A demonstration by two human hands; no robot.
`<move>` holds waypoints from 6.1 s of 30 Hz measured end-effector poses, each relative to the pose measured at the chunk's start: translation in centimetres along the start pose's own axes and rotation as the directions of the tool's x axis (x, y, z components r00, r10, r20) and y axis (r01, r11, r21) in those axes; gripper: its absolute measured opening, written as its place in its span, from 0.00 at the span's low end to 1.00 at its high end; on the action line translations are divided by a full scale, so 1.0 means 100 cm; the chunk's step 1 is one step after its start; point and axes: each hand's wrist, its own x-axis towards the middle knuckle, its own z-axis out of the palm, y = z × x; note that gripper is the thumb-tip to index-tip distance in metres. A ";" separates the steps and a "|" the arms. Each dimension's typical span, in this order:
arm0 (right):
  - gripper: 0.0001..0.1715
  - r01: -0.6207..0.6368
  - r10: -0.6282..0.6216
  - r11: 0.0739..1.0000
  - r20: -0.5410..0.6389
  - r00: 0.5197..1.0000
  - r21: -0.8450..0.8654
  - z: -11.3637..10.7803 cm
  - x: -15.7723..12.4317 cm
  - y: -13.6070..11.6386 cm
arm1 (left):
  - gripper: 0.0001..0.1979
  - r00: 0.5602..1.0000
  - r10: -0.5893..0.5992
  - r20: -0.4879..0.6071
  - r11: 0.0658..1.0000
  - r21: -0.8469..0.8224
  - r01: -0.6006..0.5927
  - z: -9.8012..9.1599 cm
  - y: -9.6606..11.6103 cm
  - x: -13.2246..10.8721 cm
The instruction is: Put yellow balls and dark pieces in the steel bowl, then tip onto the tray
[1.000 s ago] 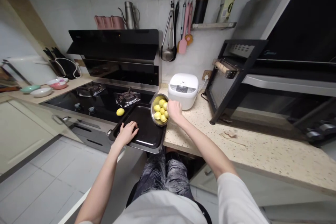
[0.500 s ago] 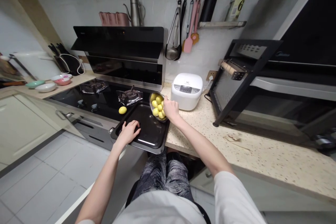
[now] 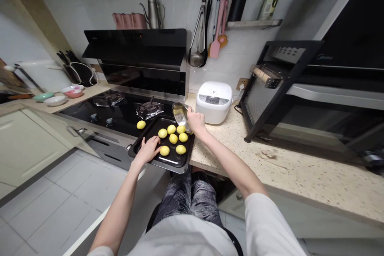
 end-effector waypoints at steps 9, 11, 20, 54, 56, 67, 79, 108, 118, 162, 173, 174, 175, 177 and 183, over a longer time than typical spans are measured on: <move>0.28 -0.242 0.283 0.942 -0.163 0.945 0.231 -0.022 -0.012 0.035 | 0.05 1.000 0.002 -0.007 0.999 -0.033 -0.002 -0.001 0.000 -0.002; 0.29 -0.305 0.353 0.914 -0.158 0.922 0.266 -0.016 -0.030 0.059 | 0.05 1.000 0.006 -0.021 0.999 -0.052 -0.007 -0.001 0.000 -0.003; 0.17 -0.513 0.530 0.575 0.187 0.827 0.637 0.062 -0.149 0.144 | 0.10 0.993 0.013 -0.119 0.997 -0.068 -0.022 0.003 -0.001 -0.004; 0.37 -0.455 0.293 0.044 0.424 0.857 0.890 0.073 -0.208 0.117 | 0.15 0.930 0.192 -0.313 0.914 -0.287 -0.286 -0.020 0.072 -0.019; 0.36 -0.458 0.440 0.182 0.344 0.829 0.870 0.067 -0.210 0.114 | 0.15 0.920 0.195 -0.341 0.853 -0.403 -0.330 -0.017 0.088 -0.023; 0.20 -0.036 0.266 0.379 -0.071 0.961 0.925 0.004 -0.217 0.049 | 0.15 0.894 0.249 -0.372 0.631 -0.638 -0.441 0.017 0.167 -0.030; 0.17 -0.235 0.146 0.667 0.185 0.972 0.707 0.034 -0.177 0.066 | 0.13 0.912 0.219 -0.347 0.755 -0.532 -0.384 0.018 0.137 -0.034; 0.17 -0.209 0.183 0.742 0.107 0.977 0.637 0.030 -0.184 0.071 | 0.17 0.956 0.168 -0.242 0.856 -0.445 -0.264 -0.006 0.071 0.002; 0.22 0.000 0.196 0.287 -0.058 0.979 0.958 0.003 -0.189 0.048 | 0.16 0.855 0.254 -0.453 0.589 -0.629 -0.508 0.002 0.159 -0.028; 0.29 -0.106 0.068 0.785 0.085 0.994 0.610 0.041 -0.166 0.095 | 0.15 0.933 0.280 -0.228 0.682 -0.636 -0.360 0.008 0.124 0.001; 0.27 -0.023 -0.018 0.811 0.064 0.998 0.585 0.038 -0.174 0.092 | 0.12 0.916 0.372 -0.152 0.817 -0.414 -0.401 0.025 0.146 0.025; 0.26 -0.026 -0.014 0.812 0.064 0.998 0.583 0.038 -0.177 0.090 | 0.13 0.918 0.373 -0.132 0.836 -0.382 -0.394 0.027 0.148 0.025; 0.25 -0.030 -0.011 0.812 0.067 0.998 0.582 0.038 -0.181 0.088 | 0.13 0.921 0.373 -0.110 0.853 -0.349 -0.387 0.028 0.149 0.026; 0.24 -0.037 -0.011 0.806 0.077 0.997 0.590 0.037 -0.189 0.084 | 0.14 0.926 0.373 -0.065 0.884 -0.280 -0.375 0.030 0.152 0.027; 0.24 -0.050 -0.023 0.780 0.108 0.994 0.624 0.030 -0.205 0.077 | 0.17 0.929 0.368 0.029 0.924 -0.121 -0.362 0.032 0.161 0.028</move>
